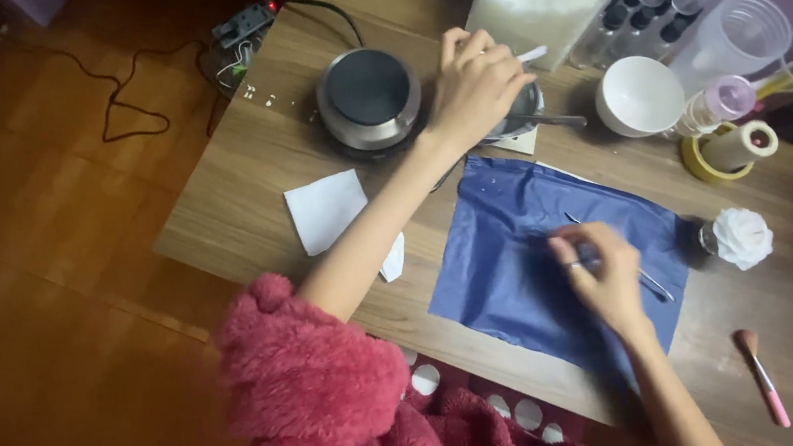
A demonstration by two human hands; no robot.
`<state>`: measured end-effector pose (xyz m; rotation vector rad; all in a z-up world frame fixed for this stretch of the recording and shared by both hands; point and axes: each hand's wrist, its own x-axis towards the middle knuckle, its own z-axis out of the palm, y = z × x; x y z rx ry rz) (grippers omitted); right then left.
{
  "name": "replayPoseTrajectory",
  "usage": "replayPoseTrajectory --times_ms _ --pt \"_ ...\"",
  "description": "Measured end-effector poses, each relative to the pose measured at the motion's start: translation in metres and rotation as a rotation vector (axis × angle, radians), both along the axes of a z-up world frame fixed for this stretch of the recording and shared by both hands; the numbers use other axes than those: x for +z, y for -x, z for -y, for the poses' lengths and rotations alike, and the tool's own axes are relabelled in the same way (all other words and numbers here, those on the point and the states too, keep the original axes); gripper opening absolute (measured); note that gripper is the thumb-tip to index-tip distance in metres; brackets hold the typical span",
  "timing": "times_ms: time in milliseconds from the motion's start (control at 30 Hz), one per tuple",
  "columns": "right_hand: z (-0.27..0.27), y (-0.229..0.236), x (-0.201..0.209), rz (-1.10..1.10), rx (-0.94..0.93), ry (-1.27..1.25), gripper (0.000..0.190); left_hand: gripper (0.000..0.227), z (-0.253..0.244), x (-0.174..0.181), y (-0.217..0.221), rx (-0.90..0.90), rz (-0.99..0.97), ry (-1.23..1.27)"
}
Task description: Using a metal tool to shape and smooth a small piece of wax into a petal on a blue surface.
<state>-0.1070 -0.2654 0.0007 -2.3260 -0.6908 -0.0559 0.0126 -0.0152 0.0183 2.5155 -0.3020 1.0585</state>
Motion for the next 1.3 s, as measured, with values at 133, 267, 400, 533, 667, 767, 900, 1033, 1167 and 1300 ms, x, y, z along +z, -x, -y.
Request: replayPoseTrajectory --times_ms 133,267,400,533,667,767,900,1033,1167,1300 --pt "-0.059 0.0 0.006 -0.531 0.01 -0.198 0.019 0.015 -0.002 0.006 0.014 -0.02 0.023 0.05" --pt "-0.112 -0.014 0.001 -1.116 -0.041 -0.686 0.058 0.005 -0.024 0.016 0.039 -0.006 0.094 0.121" --pt "-0.154 -0.031 -0.008 -1.23 -0.1 -0.973 0.04 0.011 -0.057 0.047 0.078 0.087 0.232 0.271" --pt "-0.164 -0.034 -0.02 -1.127 -0.103 -1.098 0.047 0.006 -0.088 0.039 0.097 0.106 0.127 0.351" --pt "-0.161 -0.035 -0.028 -0.949 -0.041 -1.031 0.037 0.006 -0.117 0.015 0.101 0.117 0.02 0.324" --pt "-0.157 -0.034 -0.024 -0.887 -0.023 -0.972 0.036 0.008 -0.133 -0.01 0.101 0.125 -0.007 0.228" --pt "-0.149 -0.036 -0.026 -0.822 0.056 -0.954 0.035 0.021 -0.14 -0.035 0.11 0.166 0.026 -0.023" --pt "-0.149 -0.032 -0.013 -0.78 0.077 -0.916 0.033 0.021 -0.137 -0.041 0.124 0.196 0.072 -0.021" --pt "-0.152 -0.027 0.007 -0.734 0.107 -0.859 0.034 0.019 -0.137 -0.051 0.128 0.202 0.144 -0.034" --pt "-0.157 -0.025 0.027 -0.742 0.153 -0.824 0.034 0.021 -0.14 -0.054 0.127 0.212 0.178 0.082"
